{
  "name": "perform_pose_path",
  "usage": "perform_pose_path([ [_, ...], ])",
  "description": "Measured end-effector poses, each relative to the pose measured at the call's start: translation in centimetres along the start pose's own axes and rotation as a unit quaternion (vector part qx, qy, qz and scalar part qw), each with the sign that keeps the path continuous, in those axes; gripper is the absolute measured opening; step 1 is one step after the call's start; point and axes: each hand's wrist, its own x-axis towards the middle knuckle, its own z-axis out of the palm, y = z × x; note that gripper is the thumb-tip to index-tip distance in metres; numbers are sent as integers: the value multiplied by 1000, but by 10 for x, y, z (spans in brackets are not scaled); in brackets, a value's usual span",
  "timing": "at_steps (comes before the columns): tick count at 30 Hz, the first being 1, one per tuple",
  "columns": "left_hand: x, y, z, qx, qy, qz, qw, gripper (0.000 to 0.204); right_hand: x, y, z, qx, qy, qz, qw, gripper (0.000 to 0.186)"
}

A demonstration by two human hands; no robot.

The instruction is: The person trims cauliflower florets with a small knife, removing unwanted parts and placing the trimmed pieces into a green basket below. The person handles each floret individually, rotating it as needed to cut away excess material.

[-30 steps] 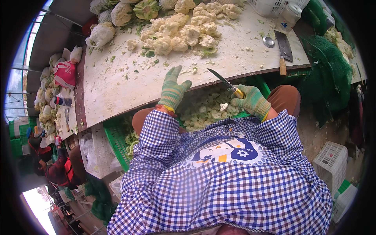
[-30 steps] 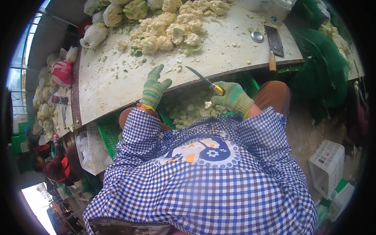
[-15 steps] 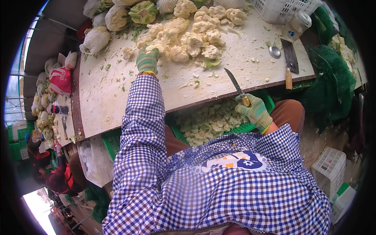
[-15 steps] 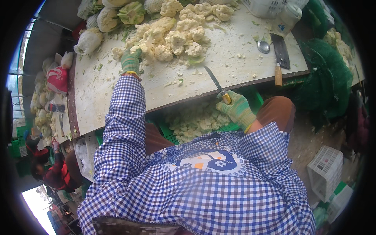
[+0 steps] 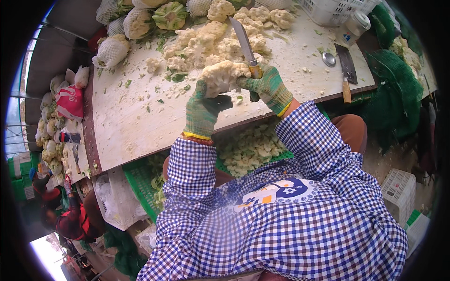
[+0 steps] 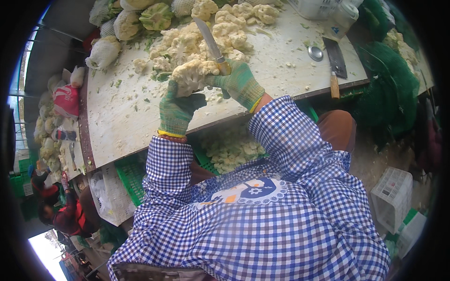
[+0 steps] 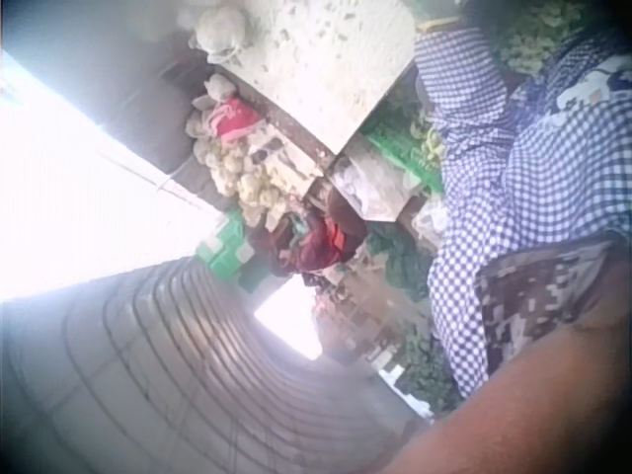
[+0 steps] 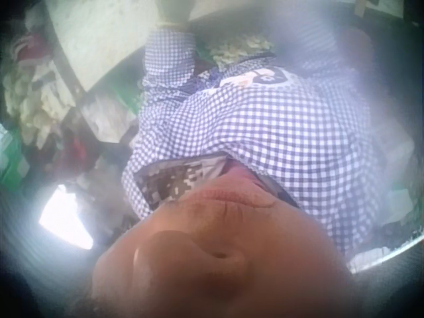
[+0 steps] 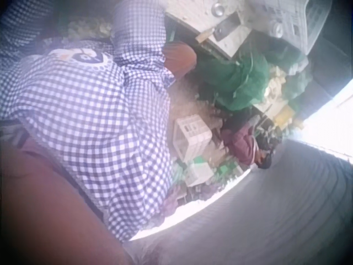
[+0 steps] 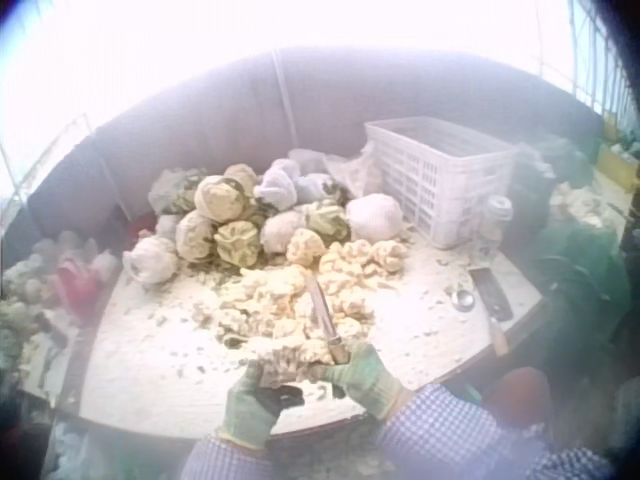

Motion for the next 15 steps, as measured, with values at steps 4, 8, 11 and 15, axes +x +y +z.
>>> perform_pose_path([
  [4,7,-10,0,105,57,80,990,47,12,18,4,113,31,87,989,26],
  [8,8,-4,-12,118,77,54,989,36,18,37,11,183,15,101,978,26],
  [11,13,-6,-15,43,164,18,985,33,25,40,18,149,37,105,983,26],
  [15,20,-7,-19,389,204,155,885,42,30,40,28,101,81,94,987,27],
])
